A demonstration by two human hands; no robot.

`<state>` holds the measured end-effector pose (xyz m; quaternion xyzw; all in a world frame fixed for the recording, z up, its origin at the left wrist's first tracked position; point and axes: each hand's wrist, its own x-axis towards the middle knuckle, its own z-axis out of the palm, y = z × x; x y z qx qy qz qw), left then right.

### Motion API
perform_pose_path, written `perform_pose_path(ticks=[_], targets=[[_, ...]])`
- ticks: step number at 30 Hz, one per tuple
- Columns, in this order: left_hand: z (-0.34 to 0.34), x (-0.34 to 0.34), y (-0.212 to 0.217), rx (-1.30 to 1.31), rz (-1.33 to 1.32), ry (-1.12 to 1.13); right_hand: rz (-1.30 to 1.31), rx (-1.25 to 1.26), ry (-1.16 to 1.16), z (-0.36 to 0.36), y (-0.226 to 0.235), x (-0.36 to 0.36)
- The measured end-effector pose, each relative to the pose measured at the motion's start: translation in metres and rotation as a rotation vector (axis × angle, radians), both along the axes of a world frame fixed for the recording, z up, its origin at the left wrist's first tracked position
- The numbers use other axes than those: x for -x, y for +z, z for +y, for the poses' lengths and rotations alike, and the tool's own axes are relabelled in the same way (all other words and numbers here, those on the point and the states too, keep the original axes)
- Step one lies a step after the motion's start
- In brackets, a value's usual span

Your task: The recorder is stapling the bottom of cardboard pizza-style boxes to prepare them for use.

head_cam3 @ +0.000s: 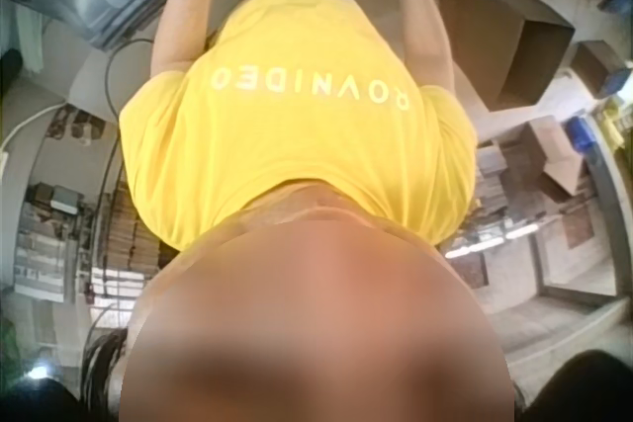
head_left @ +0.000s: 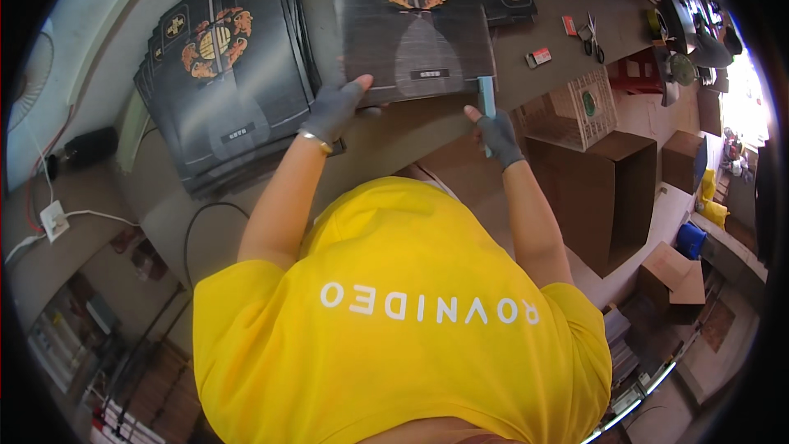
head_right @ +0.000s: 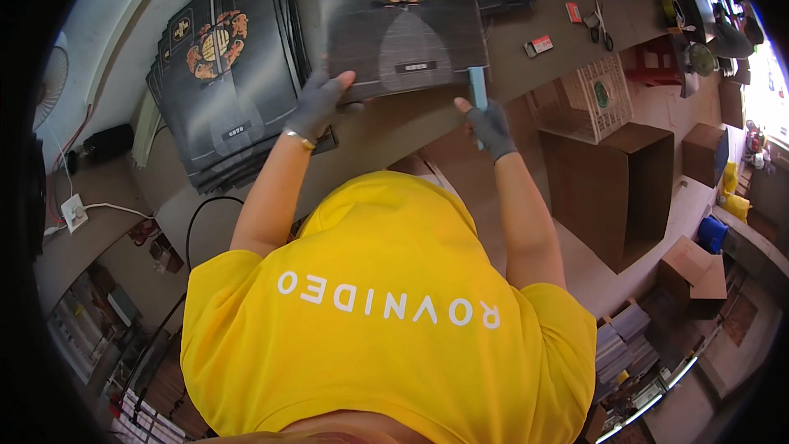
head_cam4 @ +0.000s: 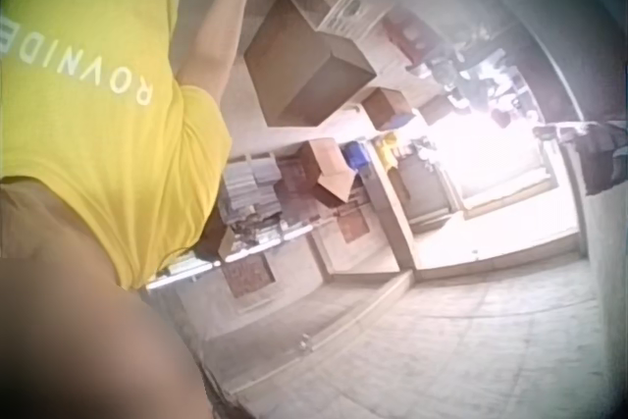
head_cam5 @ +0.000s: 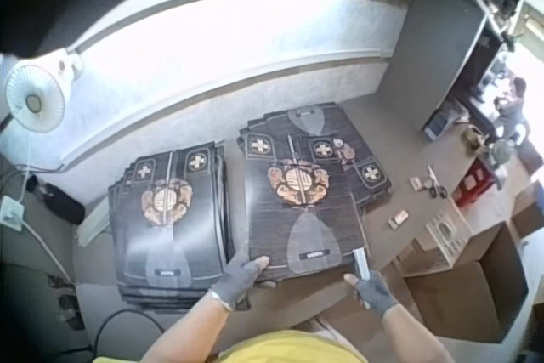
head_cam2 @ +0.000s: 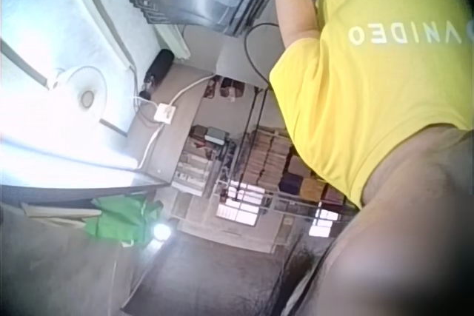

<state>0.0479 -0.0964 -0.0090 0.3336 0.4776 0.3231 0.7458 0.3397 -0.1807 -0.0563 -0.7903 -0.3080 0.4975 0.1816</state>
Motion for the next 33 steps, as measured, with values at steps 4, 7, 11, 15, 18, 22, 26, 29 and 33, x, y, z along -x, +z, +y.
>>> perform_pose_path(ticks=[4, 7, 11, 15, 18, 22, 26, 29, 33], targets=[[-0.008, 0.074, 0.059, -0.110, 0.174, 0.083, 0.348, -0.153, 0.077, -0.017, 0.015, 0.030], [-0.019, 0.154, 0.079, -0.165, 0.259, 0.183, 0.576, -0.116, 0.194, -0.026, 0.013, 0.035], [-0.027, 0.241, 0.069, -0.008, 0.534, 0.200, 0.496, -0.039, 0.061, -0.030, 0.003, 0.026], [-0.002, 0.267, -0.003, -0.287, 1.480, -0.087, 0.466, -0.118, -0.064, -0.030, 0.001, 0.016], [0.047, 0.120, 0.057, -0.312, 1.198, -0.143, 0.408, -0.156, -0.054, -0.038, -0.011, 0.006], [0.107, -0.014, -0.075, -0.866, 1.218, -0.139, 0.349, -0.179, 0.037, -0.032, 0.000, 0.023], [0.121, -0.107, -0.032, -0.355, 1.153, 0.022, 0.409, -0.260, -0.005, -0.050, 0.002, 0.033], [0.130, -0.107, -0.049, -0.237, 1.238, 0.012, 0.405, -0.268, -0.078, -0.071, 0.004, 0.033], [0.131, -0.078, -0.068, -0.268, 1.137, -0.036, 0.369, -0.266, -0.067, -0.089, 0.003, 0.019]])
